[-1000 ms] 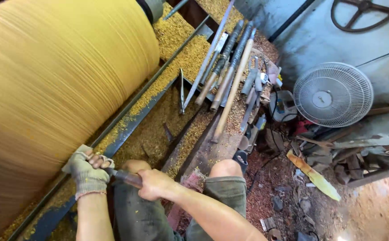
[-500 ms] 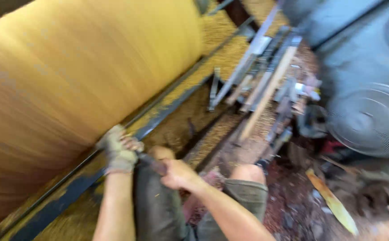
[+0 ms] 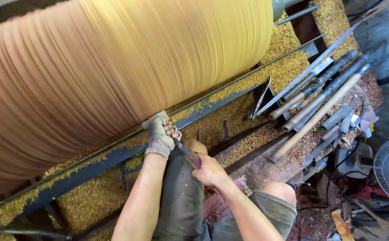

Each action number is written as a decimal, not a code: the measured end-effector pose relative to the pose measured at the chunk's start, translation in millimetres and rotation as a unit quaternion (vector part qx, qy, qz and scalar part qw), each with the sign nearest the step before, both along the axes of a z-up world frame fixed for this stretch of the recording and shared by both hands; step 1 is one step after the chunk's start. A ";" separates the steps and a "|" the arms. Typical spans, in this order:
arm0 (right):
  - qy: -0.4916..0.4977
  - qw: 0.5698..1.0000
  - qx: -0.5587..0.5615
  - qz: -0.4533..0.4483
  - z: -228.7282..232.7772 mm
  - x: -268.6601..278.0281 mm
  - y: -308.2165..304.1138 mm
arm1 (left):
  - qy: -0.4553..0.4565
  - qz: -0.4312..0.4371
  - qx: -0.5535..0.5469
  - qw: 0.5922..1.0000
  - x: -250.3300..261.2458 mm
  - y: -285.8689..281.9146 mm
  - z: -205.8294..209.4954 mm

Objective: Using a chisel to shape a large wooden cylinder rotating on a lathe.

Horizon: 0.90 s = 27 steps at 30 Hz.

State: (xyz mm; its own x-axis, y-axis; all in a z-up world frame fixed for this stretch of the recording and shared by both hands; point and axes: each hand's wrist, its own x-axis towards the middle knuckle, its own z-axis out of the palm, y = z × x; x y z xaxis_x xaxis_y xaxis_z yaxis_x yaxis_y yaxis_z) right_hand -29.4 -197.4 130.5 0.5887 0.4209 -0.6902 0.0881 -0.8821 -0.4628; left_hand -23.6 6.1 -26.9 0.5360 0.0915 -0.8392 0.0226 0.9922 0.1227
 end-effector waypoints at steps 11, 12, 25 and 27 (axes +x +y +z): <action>0.018 1.000 -0.022 0.010 7.0 0.4 6.9 | 0.025 0.004 0.011 1.000 -2.5 3.1 30.2; 0.024 0.999 -0.020 0.012 8.8 -1.5 6.7 | 0.019 0.008 0.013 1.000 -10.9 0.7 28.8; 0.011 0.999 -0.018 0.025 -0.2 -2.0 7.2 | 0.017 0.022 0.005 1.000 -4.2 7.7 12.8; 0.019 0.999 -0.037 0.029 4.4 -4.5 7.4 | 0.014 0.038 -0.017 0.999 -20.2 2.4 2.9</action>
State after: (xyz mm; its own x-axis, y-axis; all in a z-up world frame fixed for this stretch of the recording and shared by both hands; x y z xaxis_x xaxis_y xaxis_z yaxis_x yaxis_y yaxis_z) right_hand -33.9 -190.0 134.9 0.5377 0.4011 -0.7416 0.1243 -0.9077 -0.4008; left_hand -43.8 8.5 -23.9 0.5043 0.1028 -0.8574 -0.0506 0.9947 0.0895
